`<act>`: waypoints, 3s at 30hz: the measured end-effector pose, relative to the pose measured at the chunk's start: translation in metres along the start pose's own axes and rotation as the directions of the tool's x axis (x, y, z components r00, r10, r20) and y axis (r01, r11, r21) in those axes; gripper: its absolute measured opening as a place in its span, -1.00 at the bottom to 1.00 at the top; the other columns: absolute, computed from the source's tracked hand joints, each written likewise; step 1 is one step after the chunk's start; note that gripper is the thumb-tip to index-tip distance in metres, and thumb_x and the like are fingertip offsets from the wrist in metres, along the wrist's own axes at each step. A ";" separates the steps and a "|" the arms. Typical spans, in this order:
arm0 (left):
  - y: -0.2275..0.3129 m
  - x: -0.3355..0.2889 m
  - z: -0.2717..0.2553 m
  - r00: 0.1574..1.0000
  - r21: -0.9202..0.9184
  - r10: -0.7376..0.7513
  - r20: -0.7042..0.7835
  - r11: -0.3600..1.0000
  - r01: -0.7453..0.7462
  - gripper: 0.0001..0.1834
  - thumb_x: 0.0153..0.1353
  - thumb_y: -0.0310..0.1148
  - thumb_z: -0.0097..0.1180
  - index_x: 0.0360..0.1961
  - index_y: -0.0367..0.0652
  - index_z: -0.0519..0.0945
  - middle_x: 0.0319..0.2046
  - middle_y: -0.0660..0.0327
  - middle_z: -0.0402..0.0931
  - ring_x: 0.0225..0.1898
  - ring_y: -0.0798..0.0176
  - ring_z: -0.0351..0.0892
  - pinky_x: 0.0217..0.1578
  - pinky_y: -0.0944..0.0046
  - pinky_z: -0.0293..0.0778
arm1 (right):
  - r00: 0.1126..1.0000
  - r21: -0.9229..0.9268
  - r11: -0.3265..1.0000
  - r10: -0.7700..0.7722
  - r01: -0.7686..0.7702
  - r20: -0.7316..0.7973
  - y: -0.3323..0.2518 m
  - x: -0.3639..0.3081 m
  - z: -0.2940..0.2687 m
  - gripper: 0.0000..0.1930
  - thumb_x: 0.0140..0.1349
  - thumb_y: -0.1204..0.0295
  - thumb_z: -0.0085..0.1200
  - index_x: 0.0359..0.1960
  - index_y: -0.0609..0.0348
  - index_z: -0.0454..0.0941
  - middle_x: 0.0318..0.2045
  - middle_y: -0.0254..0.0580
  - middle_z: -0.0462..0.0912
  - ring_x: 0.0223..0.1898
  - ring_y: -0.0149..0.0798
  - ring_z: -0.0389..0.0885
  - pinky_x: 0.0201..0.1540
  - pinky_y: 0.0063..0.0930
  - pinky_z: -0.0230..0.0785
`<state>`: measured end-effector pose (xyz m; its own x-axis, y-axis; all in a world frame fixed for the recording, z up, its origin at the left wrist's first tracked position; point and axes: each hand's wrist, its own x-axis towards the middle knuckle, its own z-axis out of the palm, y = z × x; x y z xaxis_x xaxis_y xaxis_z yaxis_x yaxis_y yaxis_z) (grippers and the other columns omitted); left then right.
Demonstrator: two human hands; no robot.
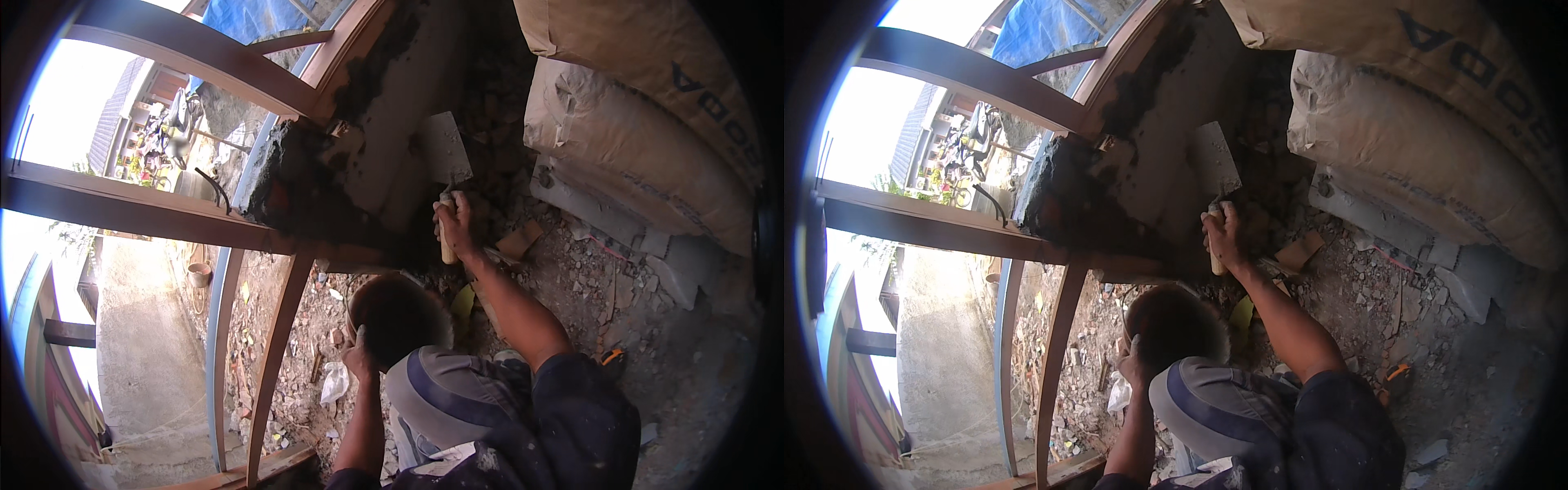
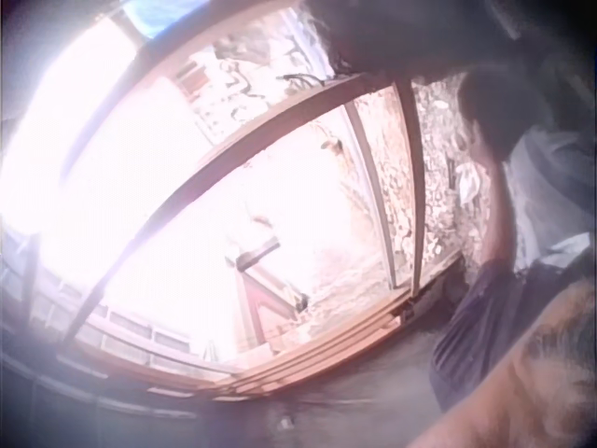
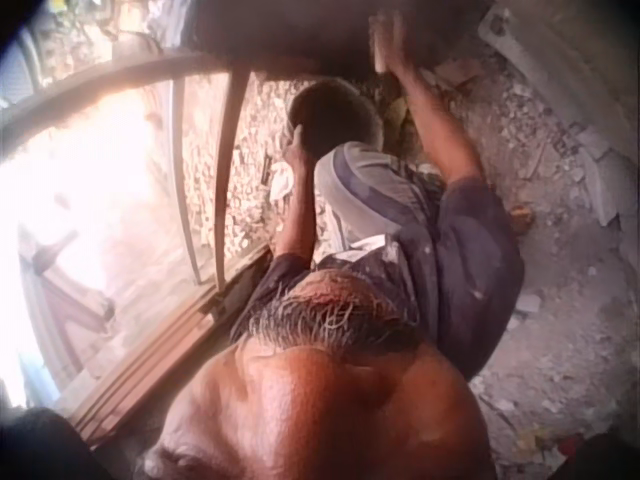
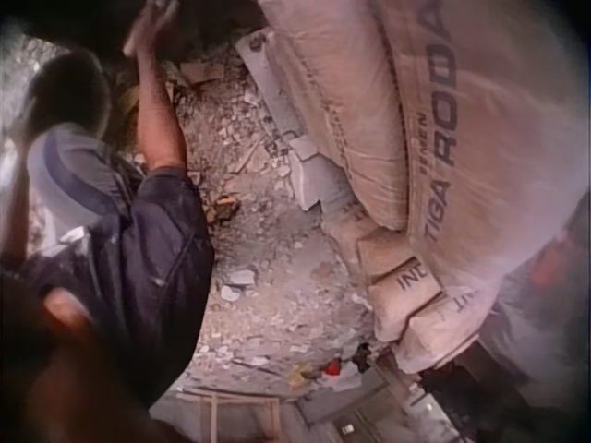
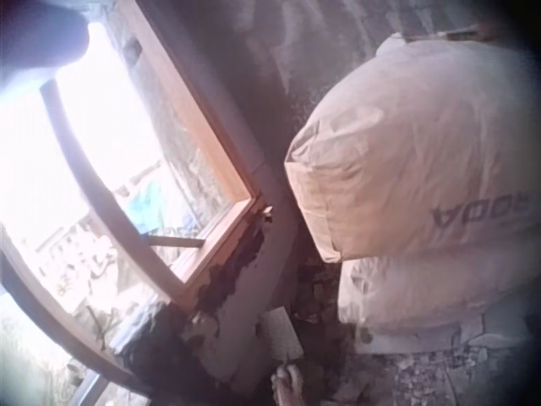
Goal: The person scoops cement from a bucket with a trowel and applies it to a wall near a window frame. The person repeatedly scoops and spreads the cement along the wall surface.
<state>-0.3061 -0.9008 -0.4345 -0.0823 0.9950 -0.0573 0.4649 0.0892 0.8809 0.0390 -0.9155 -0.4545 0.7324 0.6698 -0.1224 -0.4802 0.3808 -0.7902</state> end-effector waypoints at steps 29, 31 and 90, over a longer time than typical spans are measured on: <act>0.019 -0.019 0.021 0.997 0.238 0.040 -0.065 0.971 -0.024 -0.58 0.15 -0.15 0.32 -0.42 -0.42 0.65 -0.58 0.09 0.61 -0.54 0.28 0.53 -0.43 0.17 0.45 | 0.814 -0.257 0.783 -0.581 0.566 0.021 -0.077 0.325 0.027 -0.68 0.39 0.17 0.03 -0.11 0.20 0.55 -0.45 -0.31 0.55 -0.48 -0.46 0.46 -0.44 -0.44 0.35; 0.007 -0.012 0.025 0.998 0.231 0.029 -0.060 0.973 -0.015 -0.57 0.15 -0.14 0.32 -0.39 -0.42 0.66 -0.56 0.07 0.62 -0.53 0.26 0.55 -0.42 0.16 0.46 | 0.852 -0.232 0.823 -0.520 0.518 0.058 -0.048 0.316 0.022 -0.69 0.41 0.22 0.00 -0.06 0.22 0.55 -0.46 -0.31 0.56 -0.48 -0.47 0.46 -0.45 -0.45 0.35; 0.019 -0.016 0.025 0.998 0.335 0.063 -0.018 0.941 -0.054 -0.56 0.17 -0.15 0.27 -0.40 -0.46 0.61 -0.49 0.00 0.62 -0.46 0.18 0.56 -0.33 0.12 0.47 | 0.856 -0.694 0.502 -0.336 0.516 0.394 0.021 0.188 -0.014 -0.51 0.39 0.04 -0.01 0.17 0.11 0.50 0.12 0.04 0.56 0.19 0.04 0.48 0.25 -0.15 0.29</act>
<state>-0.2742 -0.9139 -0.4287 -0.0683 0.9976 0.0070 0.7371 0.0458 0.6742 0.1734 -0.7909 -0.5026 0.5980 0.6961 0.3972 0.4718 0.0949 -0.8766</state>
